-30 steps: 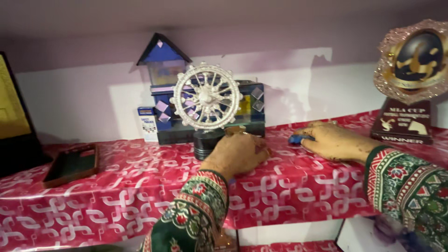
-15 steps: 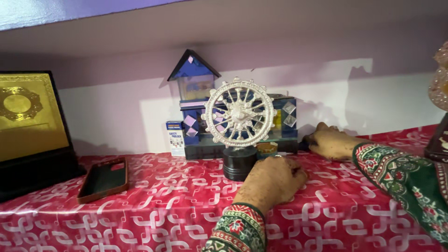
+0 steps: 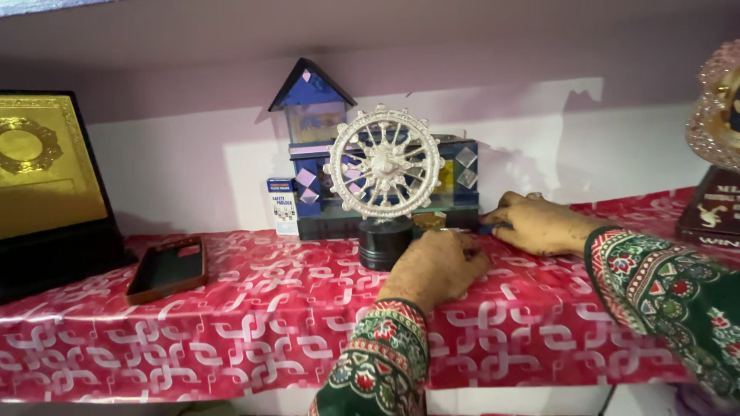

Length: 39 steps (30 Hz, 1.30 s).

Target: The person wipes down several trophies and a decorative wheel ornament with a blue cloth, including a phone in a case.

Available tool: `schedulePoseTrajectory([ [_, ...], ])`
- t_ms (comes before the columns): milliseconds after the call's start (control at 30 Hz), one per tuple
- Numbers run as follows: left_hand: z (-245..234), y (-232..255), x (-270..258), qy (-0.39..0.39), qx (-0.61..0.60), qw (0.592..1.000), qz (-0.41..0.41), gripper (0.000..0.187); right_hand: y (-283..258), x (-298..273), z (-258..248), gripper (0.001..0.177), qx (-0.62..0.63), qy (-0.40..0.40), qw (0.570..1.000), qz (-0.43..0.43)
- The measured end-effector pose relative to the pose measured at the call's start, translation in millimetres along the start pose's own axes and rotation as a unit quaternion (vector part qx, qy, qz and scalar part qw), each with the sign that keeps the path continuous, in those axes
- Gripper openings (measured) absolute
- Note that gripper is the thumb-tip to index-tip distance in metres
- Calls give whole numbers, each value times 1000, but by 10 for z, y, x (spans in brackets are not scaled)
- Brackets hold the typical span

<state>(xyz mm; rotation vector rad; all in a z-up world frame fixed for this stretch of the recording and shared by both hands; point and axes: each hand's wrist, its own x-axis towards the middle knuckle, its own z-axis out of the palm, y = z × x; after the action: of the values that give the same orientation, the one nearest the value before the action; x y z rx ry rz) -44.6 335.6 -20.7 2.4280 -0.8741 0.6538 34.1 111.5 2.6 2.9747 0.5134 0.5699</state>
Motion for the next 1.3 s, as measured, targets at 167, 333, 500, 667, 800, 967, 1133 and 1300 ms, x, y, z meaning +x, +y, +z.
schedulePoseTrajectory([
  [167,-75,52,-37,-8,-22,1000,-12,35,-330,-365,-258,41,-38,-16,998,38],
  [333,-162,149,-91,-35,29,999,-21,31,-539,-725,-480,42,-13,-18,999,32],
  [500,-189,228,-143,-26,93,991,-88,33,-687,-1075,-629,43,-27,-3,1000,11],
  [667,-221,235,-233,9,68,991,-117,27,-822,-1248,-730,43,-20,4,999,44],
  [800,-275,212,-270,45,44,993,-100,30,-855,-1281,-693,37,-14,32,997,70],
  [967,-307,109,-349,97,21,993,-60,23,-899,-1155,-643,37,-21,30,993,115],
  [1133,-138,55,-243,100,107,989,-10,20,-1031,-911,-561,53,-16,60,998,21],
  [1300,-43,33,-205,110,82,990,-17,24,-1056,-724,-510,47,-46,8,999,7],
])
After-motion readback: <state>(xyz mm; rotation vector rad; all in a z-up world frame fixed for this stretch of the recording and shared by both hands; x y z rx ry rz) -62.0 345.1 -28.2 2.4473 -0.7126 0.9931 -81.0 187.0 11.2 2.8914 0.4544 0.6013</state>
